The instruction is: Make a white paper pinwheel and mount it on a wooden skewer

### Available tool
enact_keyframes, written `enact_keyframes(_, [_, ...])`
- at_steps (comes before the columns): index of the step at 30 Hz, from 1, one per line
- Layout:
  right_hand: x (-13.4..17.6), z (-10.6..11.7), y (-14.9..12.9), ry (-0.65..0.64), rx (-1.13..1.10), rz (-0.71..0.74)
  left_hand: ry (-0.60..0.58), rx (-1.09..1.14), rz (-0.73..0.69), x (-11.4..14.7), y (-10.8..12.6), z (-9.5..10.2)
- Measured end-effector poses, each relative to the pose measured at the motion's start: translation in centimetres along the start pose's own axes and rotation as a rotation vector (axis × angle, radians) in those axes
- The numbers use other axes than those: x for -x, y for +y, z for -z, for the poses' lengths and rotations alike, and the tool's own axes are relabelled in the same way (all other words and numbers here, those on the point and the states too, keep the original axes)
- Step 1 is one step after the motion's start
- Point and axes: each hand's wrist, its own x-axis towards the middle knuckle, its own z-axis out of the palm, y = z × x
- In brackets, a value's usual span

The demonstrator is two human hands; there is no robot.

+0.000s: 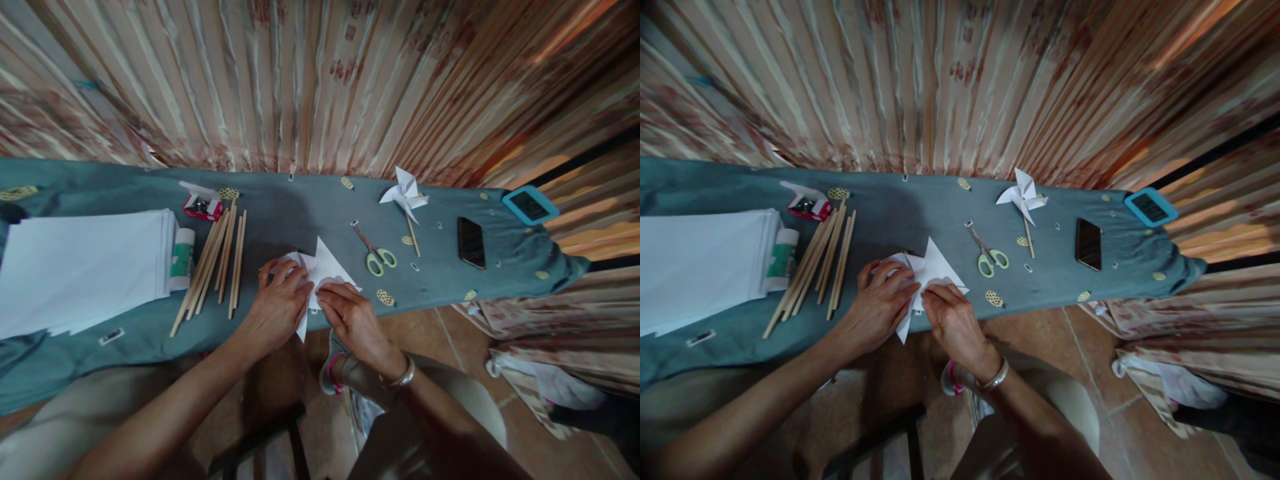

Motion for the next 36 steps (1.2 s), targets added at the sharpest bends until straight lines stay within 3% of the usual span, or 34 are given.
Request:
enact_keyframes(17, [0.1,-0.2,-0.6,-0.049,0.160,0.005,-0.025,0.046,0.033,-0.6,-0.2,0.1])
enact_keyframes(25, [-0.2,0.2,0.4,-0.030,0.072,0.000,-0.044,0.217,0.172,-0.6,-1.3,-0.2])
enact_keyframes(30, [-0.3,0.0,0.6,-0.071,0.106,0.007,-0.010,0.279,0.190,-0.5,-1.5,-0.3])
enact_keyframes(36, [-0.8,0.0,0.6,-0.112,0.150,0.021,0.084,0.246,0.252,-0.7,-2.3,1.3])
